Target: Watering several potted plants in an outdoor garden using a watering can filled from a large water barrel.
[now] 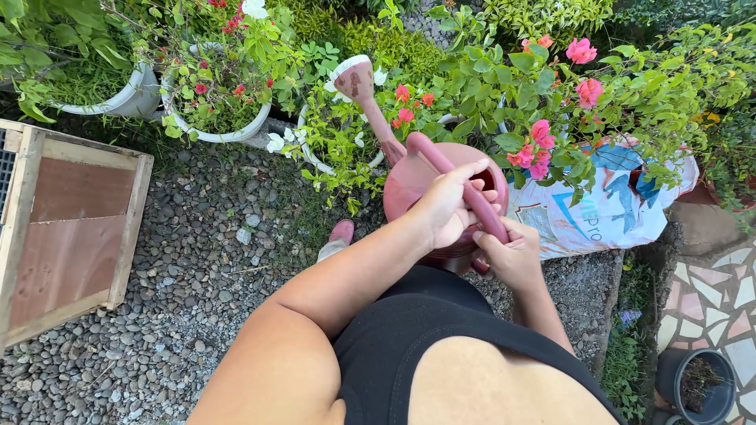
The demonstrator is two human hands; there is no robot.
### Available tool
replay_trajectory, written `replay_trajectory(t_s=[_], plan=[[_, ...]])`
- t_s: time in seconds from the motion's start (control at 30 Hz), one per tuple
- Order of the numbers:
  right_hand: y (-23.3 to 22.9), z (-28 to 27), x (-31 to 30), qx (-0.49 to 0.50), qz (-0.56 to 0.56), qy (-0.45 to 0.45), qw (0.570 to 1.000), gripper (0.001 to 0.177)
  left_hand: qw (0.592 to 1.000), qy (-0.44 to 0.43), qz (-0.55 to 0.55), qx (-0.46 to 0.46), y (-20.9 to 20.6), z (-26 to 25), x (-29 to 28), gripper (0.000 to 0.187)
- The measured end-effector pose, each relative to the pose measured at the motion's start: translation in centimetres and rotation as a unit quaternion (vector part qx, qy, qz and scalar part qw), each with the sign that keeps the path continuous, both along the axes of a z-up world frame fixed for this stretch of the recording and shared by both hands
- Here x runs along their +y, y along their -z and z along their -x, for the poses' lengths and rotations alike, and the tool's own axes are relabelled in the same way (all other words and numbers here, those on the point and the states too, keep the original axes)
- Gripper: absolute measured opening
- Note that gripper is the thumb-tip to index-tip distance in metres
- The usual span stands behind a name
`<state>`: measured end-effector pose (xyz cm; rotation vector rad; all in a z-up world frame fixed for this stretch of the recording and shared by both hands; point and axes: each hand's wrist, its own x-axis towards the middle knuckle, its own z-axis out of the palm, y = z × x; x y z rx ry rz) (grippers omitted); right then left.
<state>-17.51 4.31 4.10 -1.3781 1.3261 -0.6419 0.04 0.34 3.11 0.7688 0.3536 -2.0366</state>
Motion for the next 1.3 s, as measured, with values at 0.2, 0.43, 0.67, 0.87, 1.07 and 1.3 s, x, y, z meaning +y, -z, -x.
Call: replay_trajectory(t_s=[0.2, 0.43, 0.67, 0.87, 1.07, 1.3], plan=[[-3.2, 0.2, -0.2, 0.030, 0.025, 0.046, 0.998, 0.008, 0.993, 0.021, 0.106, 0.047, -2.7, 0.2, -1.2, 0.032], [-8.1, -0.8, -0.2, -0.035, 0.064, 0.054, 0.996, 0.006, 0.974, 0.019, 0.199, 0.108, -6.7, 1.2, -3.3, 0.033], [-7.4, -2.2, 0.6, -0.077, 0.132, 0.069, 0.986, 0.005, 0.953, -0.025, 0.292, 0.074, -9.3, 1.4, -5.5, 0.036], [-5.4, -2.8, 0.5, -0.214, 0.148, 0.144, 0.955, 0.016, 0.958, -0.007, 0.275, 0.087, -8.9, 3.3, -7.8, 0.044], [-6.9, 0.0, -2.4, -0.165, 0.153, 0.133, 0.965, 0.031, 0.958, 0.002, 0.265, 0.112, -7.9, 5.2, -9.8, 0.043], [-7.9, 5.0, -6.4, -0.117, 0.138, 0.088, 0.980, 0.032, 0.943, -0.001, 0.310, 0.117, -6.3, 7.5, -12.1, 0.039]])
